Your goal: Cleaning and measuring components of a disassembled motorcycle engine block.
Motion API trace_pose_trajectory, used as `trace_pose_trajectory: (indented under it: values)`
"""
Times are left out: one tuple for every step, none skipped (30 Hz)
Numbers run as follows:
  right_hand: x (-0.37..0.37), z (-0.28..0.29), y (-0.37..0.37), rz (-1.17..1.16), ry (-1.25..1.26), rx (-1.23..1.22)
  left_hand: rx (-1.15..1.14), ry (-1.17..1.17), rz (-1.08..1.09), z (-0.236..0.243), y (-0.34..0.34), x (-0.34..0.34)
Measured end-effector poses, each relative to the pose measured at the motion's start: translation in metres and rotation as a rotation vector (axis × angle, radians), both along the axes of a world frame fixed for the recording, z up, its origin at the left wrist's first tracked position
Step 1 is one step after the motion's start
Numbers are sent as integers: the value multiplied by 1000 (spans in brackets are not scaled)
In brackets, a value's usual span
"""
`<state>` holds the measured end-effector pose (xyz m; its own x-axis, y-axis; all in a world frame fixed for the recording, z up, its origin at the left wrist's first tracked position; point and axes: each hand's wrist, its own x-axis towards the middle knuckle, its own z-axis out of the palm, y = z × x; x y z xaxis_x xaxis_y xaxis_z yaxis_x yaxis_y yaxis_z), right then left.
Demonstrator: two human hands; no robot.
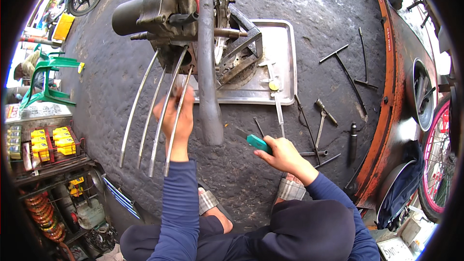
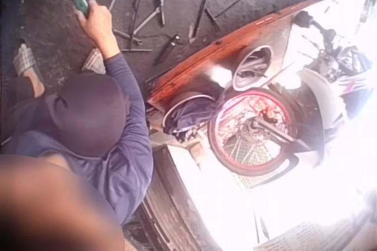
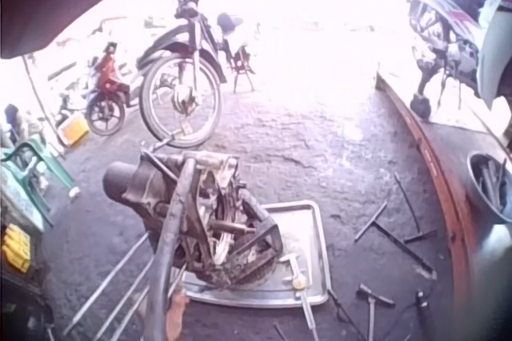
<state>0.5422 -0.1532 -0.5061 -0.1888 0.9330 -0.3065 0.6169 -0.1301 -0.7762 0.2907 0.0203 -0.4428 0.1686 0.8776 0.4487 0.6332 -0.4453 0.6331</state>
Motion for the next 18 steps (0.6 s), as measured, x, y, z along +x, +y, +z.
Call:
trace_pose_trajectory:
  values:
    - [8, 0, -6, 0, -2, -27, -2, -7, -7, -2, -6, 2]
    - [13, -1, -10, -11, -12, -30, -83, -49, -11, -4, -10, 6]
    - [19, -2, -15, -94, 28, -25, -165, -92, -20, -9, -15, 11]
    - [23, -1, -19, -181, 73, -15, -213, -181, 11, -23, -15, -3]
    - [26, -3, -25, -297, 124, -13, -142, -96, -92, -18, -18, 4]
    - [31, -3, -28, -424, 204, -70, -65, -18, -199, -14, -23, 16]
    - [38, -7, -33, -582, 225, -140, -231, -133, -284, -18, -34, 27]
    - [49, -16, -40, -740, 251, -201, -394, -239, -372, -20, -45, 39]
    - [68, -32, -53, -806, 179, -169, -504, -281, -471, -25, -58, 59]
    - [83, -28, -56, -803, -31, -133, -830, -287, -527, -21, -75, 74]
    - [97, -23, -58, -833, -83, -149, -1043, -381, -671, -22, -93, 87]
    - [109, -19, -60, -859, -128, -165, -1031, -389, -1011, -37, -105, 93]
    - [120, -19, -63, -892, -149, -162, -1256, -603, -1100, -23, -130, 111]
    - [126, -26, -66, -861, -349, 136, -1489, -819, -1172, -4, -159, 129]
    - [130, -27, -69, -797, -541, 432, -1512, -820, -1310, 9, -179, 140]
    - [131, -16, -73, -805, -546, 432, -1527, -816, -1433, 16, -192, 144]
    - [131, 6, -77, -801, -500, 408, -1527, -809, -1433, 14, -199, 143]
    - [131, 26, -81, -791, -449, 387, -1527, -770, -1479, 10, -204, 141]
